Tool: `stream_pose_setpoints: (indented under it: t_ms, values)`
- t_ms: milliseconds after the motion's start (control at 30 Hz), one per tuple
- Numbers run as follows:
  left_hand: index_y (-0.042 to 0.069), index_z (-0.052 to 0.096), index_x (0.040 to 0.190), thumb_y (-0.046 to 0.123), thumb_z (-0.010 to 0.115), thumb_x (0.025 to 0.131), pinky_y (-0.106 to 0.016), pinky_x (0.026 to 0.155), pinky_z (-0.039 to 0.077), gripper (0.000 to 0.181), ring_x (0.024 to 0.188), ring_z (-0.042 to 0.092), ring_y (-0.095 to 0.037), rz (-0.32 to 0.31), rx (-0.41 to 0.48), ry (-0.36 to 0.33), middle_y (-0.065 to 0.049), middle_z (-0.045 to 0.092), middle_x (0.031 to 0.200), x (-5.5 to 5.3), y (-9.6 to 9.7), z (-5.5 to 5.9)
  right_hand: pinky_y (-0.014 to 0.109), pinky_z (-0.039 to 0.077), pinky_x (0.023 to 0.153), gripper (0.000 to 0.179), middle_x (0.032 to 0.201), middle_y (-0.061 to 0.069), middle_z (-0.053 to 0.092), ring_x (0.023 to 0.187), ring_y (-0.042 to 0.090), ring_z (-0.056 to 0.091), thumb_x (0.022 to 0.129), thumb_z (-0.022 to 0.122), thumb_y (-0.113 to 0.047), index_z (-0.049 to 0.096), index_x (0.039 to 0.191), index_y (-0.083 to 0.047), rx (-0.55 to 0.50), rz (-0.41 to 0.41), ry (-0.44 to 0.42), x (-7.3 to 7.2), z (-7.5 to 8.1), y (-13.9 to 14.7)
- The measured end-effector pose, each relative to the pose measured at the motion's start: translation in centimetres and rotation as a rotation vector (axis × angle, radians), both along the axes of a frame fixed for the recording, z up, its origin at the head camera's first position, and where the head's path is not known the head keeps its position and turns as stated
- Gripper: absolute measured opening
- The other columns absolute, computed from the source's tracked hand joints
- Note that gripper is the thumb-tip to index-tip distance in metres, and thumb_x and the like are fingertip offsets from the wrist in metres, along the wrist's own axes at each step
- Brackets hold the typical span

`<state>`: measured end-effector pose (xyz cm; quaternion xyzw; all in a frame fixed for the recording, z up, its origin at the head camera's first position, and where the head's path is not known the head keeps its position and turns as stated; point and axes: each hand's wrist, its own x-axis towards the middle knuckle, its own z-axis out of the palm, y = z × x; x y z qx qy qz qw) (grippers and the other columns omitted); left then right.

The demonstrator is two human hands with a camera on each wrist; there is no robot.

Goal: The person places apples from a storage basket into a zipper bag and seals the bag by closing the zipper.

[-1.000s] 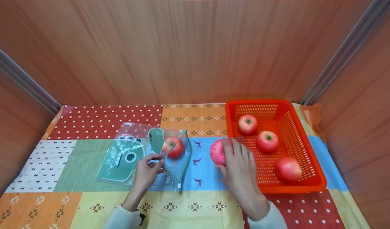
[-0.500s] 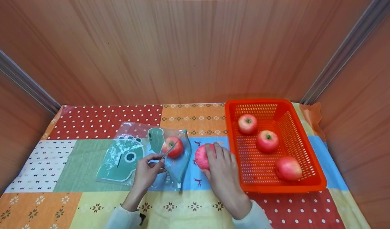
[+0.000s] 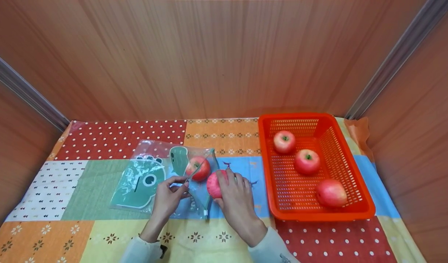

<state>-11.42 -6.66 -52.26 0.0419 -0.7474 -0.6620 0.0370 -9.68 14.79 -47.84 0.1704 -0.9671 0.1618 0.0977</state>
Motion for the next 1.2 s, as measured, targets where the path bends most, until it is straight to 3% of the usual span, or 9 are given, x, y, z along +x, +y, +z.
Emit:
stream_pose_setpoints:
  t_ms: [433,667,933,1200]
  values:
    - [-0.009,0.073,0.113,-0.005,0.07,0.094,-0.034,0.065,0.066,0.02,0.079,0.076,-0.033,0.016,-0.018,0.019,-0.021,0.072,0.107,0.1,0.0,0.0,0.056,0.053,0.101,0.08,0.14,0.016,0.062,0.122,0.037,0.058,0.077,0.096,-0.031,0.059,0.144,-0.007,0.007,0.033,0.012,-0.9,-1.7,-2.2]
    - [-0.006,0.074,0.114,-0.004,0.07,0.095,-0.027,0.065,0.064,0.019,0.079,0.075,-0.03,0.014,-0.032,-0.027,-0.019,0.071,0.106,0.0,0.0,0.0,0.055,0.054,0.102,0.081,0.141,0.017,0.061,0.12,0.037,0.058,0.078,0.096,-0.03,0.057,0.145,-0.007,0.011,0.042,0.012,-1.2,-2.7,-2.8]
    - [-0.007,0.073,0.112,-0.004,0.07,0.096,-0.028,0.065,0.064,0.018,0.076,0.075,-0.024,0.003,-0.02,-0.007,-0.019,0.071,0.106,0.1,0.0,0.0,0.057,0.053,0.102,0.079,0.143,0.018,0.06,0.122,0.038,0.057,0.08,0.094,-0.03,0.057,0.146,-0.006,-0.001,0.041,-0.008,-1.7,-3.3,-3.0]
    - [-0.008,0.073,0.113,-0.004,0.07,0.095,-0.033,0.064,0.065,0.019,0.074,0.075,-0.026,-0.003,0.0,0.011,-0.02,0.072,0.106,0.2,0.0,0.1,0.055,0.055,0.098,0.078,0.142,0.017,0.061,0.12,0.037,0.058,0.079,0.095,-0.029,0.058,0.144,-0.007,-0.011,0.031,0.006,-2.0,-3.8,-3.3]
